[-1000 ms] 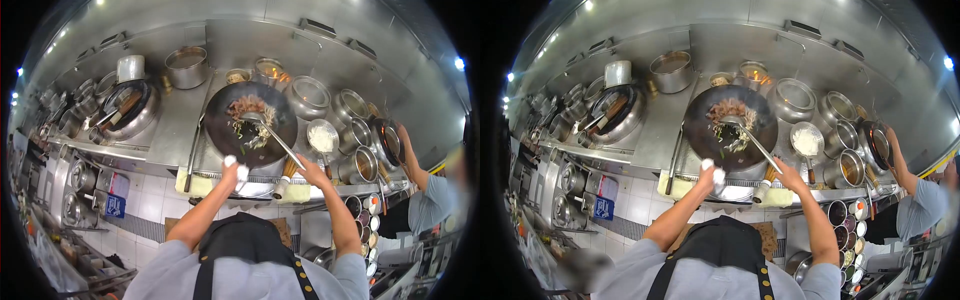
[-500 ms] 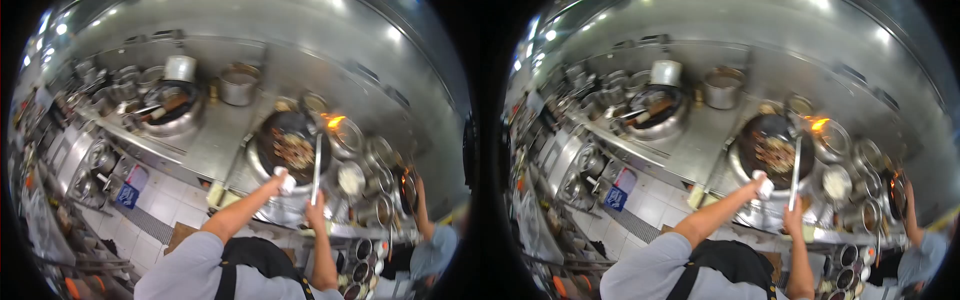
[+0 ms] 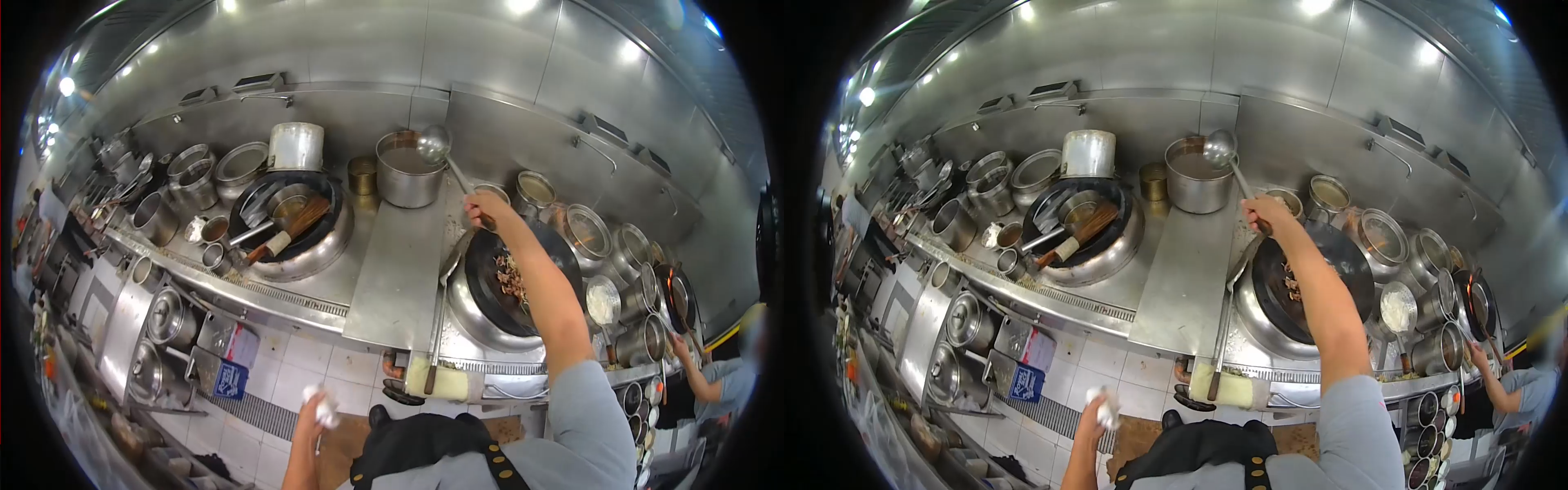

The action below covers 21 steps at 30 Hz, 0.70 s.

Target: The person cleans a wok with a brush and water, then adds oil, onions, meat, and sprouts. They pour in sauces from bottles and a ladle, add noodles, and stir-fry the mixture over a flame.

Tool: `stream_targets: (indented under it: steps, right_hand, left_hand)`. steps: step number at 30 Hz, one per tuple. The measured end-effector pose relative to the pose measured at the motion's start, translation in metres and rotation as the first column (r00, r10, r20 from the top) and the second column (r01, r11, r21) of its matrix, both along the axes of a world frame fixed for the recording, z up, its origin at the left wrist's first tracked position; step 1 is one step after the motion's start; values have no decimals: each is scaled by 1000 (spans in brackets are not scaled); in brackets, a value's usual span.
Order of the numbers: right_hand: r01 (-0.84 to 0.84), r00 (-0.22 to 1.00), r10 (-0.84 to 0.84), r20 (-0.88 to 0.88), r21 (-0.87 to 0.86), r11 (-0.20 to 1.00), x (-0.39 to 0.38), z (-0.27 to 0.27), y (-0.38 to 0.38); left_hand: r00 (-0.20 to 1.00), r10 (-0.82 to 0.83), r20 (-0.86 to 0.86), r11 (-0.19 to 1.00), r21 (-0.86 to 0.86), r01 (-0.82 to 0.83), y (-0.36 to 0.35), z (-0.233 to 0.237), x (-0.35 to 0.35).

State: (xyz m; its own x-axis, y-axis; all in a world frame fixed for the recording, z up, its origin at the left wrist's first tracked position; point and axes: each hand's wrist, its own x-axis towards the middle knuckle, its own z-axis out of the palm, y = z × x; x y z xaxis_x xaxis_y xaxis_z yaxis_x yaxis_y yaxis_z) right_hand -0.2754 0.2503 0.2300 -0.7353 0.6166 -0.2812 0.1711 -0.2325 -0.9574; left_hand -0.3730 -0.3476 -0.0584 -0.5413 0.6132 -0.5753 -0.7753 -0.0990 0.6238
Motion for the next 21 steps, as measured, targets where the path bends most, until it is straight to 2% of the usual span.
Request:
stream_targets:
  steps: [1,2,3,4,5,6,7,8,10,12,13,15,16,18,19,21]
  right_hand:
    - [11,1000,-11,1,1,1000,-22,-9,4]
    - [14,992,-38,122,191,981,-44,-17,6]
    - [-8,968,-85,234,371,928,-62,-25,7]
    - [-6,968,-88,236,371,929,-77,-35,10]
    - [4,961,-125,247,440,898,-90,-44,13]
    - [12,953,-162,255,506,862,-101,-51,15]
    - [12,953,-163,256,505,863,-110,-55,16]
    - [25,939,-189,287,490,871,-119,-57,18]
    - [38,922,-213,323,473,880,-128,-58,19]
    - [-49,935,-71,347,327,944,-130,-50,18]
    - [-47,936,-73,345,326,944,-134,-50,22]
    - [68,991,-60,119,-68,995,-138,-57,32]
    - [73,991,-65,115,-71,995,-137,-61,32]
    - [99,937,-245,-249,-484,870,-128,-67,26]
    - [112,931,-262,-253,-486,867,-118,-65,21]
    - [44,842,-340,-418,-575,817,-88,-50,8]
  left_hand:
    - [994,67,-89,985,-152,-80,-40,-32,-8]
    - [974,58,-218,934,-332,-130,-82,-63,-9]
    - [916,-61,-397,829,-531,-175,-140,-131,-14]
    - [762,-2,-648,676,-562,-476,-184,-183,5]
    - [668,-61,-741,581,-571,-580,-228,-227,18]
    - [875,-10,-485,813,-513,-275,-255,-200,41]
    - [964,-73,-255,735,-667,-121,-283,-204,76]
    - [987,-81,-141,697,-716,-45,-277,-192,93]
    - [992,-105,-73,684,-730,18,-266,-182,110]
    - [988,-137,-64,691,-721,49,-247,-180,116]
    - [986,-153,-72,704,-708,57,-236,-177,115]
    - [979,-176,-104,729,-682,59,-214,-175,113]
    - [974,-190,-127,742,-667,58,-204,-172,110]
    - [961,-209,-179,771,-634,49,-186,-171,102]
    - [951,-218,-221,786,-617,37,-179,-171,95]
    - [928,-223,-299,815,-579,9,-166,-171,78]
